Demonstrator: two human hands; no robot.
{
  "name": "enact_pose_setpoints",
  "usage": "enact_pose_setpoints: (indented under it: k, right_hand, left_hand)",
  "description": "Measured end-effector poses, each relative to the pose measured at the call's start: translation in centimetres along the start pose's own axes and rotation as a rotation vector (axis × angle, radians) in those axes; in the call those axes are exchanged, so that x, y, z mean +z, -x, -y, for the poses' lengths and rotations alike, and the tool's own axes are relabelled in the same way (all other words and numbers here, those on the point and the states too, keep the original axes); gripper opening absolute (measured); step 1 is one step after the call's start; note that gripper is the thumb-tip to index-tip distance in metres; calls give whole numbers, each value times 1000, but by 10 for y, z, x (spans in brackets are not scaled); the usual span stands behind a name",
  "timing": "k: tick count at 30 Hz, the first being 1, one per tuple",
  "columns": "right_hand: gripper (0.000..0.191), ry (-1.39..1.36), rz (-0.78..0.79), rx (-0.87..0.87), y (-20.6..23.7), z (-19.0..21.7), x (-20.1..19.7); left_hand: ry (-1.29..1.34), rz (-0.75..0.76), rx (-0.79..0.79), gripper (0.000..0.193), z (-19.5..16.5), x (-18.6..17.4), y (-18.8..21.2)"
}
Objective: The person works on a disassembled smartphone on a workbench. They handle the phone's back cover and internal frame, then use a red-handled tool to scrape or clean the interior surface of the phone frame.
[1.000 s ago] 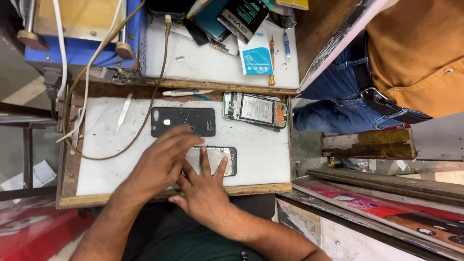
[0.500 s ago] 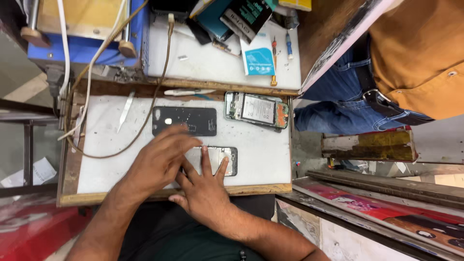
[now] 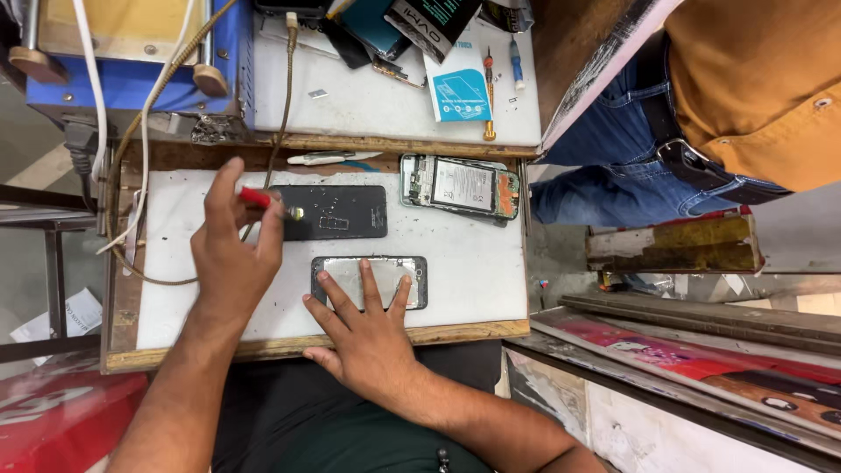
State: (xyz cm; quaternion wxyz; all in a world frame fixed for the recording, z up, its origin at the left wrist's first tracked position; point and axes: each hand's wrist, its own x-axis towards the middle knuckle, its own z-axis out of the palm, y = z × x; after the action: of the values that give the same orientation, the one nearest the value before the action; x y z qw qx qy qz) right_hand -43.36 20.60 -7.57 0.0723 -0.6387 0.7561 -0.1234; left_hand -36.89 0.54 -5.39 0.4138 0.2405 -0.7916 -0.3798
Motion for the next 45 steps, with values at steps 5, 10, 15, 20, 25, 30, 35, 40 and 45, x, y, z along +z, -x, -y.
enact_pose_setpoints:
  k: [5,10,15,20,25,30,35,40,45]
  right_hand:
    - [70,1,-10,0,0,1,-1]
    - [72,12,-20,-9,-1,1,0]
    - [72,34,-13,-21,-2,-1,3]
    - [71,39,-15,-27,-2,-1,3]
    - [62,-72,5,5,1,-4,1]
    - [48,-312,-92,57,7,-11,-3]
    - [46,-240,-73,37,6,-13,-11]
    - [40,-191,-60,5,5,-14,-15]
    - [39,-185,-57,0,5,-16,-12]
  left_hand:
    - [-172,16,21,66,0,8,-14]
    - [-203,5,20,63,-6,12,-26]
    - [-180,83,-30,59,-4,14,-38]
    - [-123,8,-58,57,-3,14,-36]
    - [54,-43,-228,57,0,-3,-2]
    - [117,-53,-358,62,-5,-19,60]
    - [94,-9,-443,66,-1,-21,92]
    - [67,33,-435,67,6,-21,93]
    - [10,73,-370,68,5,-13,94]
